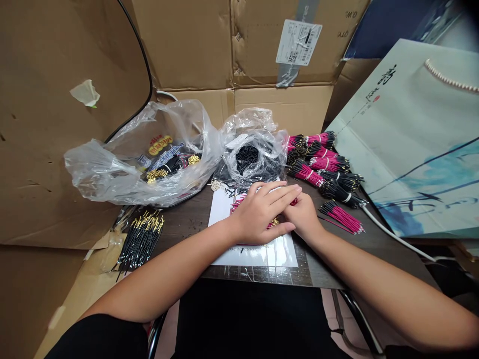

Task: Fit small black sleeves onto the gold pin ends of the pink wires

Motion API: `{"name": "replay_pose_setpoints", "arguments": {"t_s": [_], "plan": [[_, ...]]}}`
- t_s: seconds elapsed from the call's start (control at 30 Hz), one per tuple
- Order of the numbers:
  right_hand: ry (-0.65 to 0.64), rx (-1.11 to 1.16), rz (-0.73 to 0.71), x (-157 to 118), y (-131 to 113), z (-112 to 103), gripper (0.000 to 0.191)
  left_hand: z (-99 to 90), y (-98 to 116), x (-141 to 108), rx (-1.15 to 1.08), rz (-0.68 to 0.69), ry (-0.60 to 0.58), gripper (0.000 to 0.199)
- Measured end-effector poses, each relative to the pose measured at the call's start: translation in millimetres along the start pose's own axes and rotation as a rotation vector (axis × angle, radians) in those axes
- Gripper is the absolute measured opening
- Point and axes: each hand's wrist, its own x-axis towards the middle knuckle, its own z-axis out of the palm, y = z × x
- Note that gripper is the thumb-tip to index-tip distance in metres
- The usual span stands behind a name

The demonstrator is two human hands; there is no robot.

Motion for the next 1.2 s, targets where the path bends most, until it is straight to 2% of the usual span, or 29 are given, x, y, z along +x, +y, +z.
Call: {"name": "replay_pose_setpoints", "arguments": {"t_s": [0.3,0.5,0.77,0.87,1.07,1.2], "plan": [[-0.022,0.042,-0.029,-1.8,-3.0,-1.9,0.019,0.2,-1.5,-2.1,0.059,-0.002,0.022,0.061],[-0.031,0.074,-0.029,-0.7,-1.5,-1.5,0.020,0.5,-1.7,-2.4,0.042,0.009,0.036,0.070],[-0.035,0.026,-0.005,1.7,3.2,-2.5,0.020,-4.0,-2.6,-2.9,0.003,-0.025,-0.038,0.069],[-0.046,0.018,-0.012,2.5,2.6,-3.0,0.019,-4.2,-1.9,-2.9,-0.008,-0.022,-0.041,0.073],[-0.077,0.008,-0.025,2.5,1.2,-4.2,0.023,-5.6,-1.2,-2.4,-0.026,-0.013,-0.038,0.069],[-0.068,0.022,-0.049,-2.5,0.4,-4.6,0.022,-6.4,0.8,-2.7,-0.021,0.039,-0.012,0.072]]}}
